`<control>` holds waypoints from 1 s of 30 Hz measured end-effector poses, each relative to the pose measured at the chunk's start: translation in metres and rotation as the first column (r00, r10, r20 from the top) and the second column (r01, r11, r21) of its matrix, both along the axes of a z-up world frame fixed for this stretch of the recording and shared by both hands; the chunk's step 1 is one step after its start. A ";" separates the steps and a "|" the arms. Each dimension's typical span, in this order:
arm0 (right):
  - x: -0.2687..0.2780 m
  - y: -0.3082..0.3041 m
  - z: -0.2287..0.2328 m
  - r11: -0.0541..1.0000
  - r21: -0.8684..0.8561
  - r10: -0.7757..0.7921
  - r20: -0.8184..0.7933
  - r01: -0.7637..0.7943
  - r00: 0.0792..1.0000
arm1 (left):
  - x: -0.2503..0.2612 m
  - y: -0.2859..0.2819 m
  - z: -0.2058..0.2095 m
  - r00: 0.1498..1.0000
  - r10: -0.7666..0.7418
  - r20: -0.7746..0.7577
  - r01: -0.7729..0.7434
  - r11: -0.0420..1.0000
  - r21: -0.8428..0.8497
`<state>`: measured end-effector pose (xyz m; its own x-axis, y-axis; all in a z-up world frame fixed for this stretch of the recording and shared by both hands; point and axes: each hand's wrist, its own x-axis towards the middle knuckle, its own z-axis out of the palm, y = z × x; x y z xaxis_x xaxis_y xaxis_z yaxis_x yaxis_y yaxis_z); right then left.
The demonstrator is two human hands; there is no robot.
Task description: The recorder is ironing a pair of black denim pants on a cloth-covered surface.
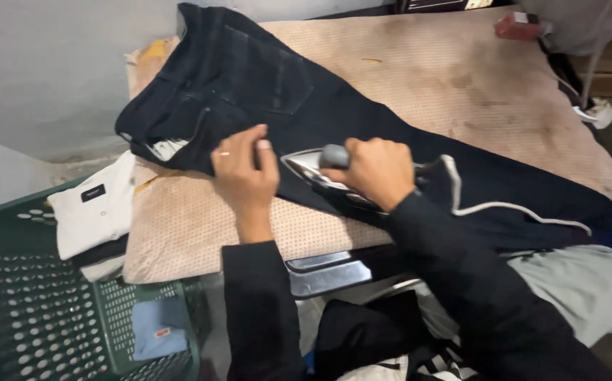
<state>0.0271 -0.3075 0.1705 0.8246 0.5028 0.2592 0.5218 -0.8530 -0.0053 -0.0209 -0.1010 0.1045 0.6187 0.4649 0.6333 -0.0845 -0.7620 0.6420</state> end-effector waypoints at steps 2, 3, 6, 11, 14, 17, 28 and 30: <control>0.002 -0.032 0.001 0.998 -0.031 -0.045 -0.007 0.045 0.999 | 0.002 -0.020 -0.010 0.994 -0.059 -0.087 0.064 0.996 0.059; 0.002 -0.049 0.001 0.995 -0.058 -0.085 -0.016 0.084 0.996 | 0.004 -0.030 -0.014 0.978 -0.105 -0.180 0.128 0.985 0.118; 0.007 -0.099 -0.002 0.962 -0.169 -0.217 -0.004 0.213 0.976 | 0.008 -0.043 -0.032 0.938 -0.024 -0.347 0.134 0.946 0.297; 0.022 -0.173 -0.001 0.915 -0.198 -0.357 0.012 0.352 0.934 | 0.007 -0.048 -0.036 0.905 0.042 -0.424 0.124 0.926 0.356; 0.028 -0.187 0.000 0.907 -0.178 -0.390 -0.007 0.382 0.921 | 0.008 -0.048 -0.038 0.903 0.054 -0.427 0.109 0.931 0.347; 0.032 -0.190 -0.002 0.933 -0.167 -0.329 -0.026 0.320 0.944 | 0.010 -0.048 -0.040 0.898 0.060 -0.436 0.102 0.935 0.340; 0.024 -0.071 -0.017 0.991 -0.070 -0.107 0.059 0.111 0.992 | 0.015 -0.044 -0.038 0.894 0.016 -0.448 0.078 0.979 0.190; 0.025 -0.041 -0.017 0.992 0.044 -0.122 0.110 0.118 0.986 | 0.016 -0.041 -0.038 0.958 -0.091 -0.271 0.088 0.996 -0.023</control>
<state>0.0520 -0.3490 0.1534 0.8431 0.3906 0.3697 0.4150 -0.9097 0.0148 -0.0050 -0.1418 0.0667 0.8061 0.4052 0.4312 0.0264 -0.7526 0.6580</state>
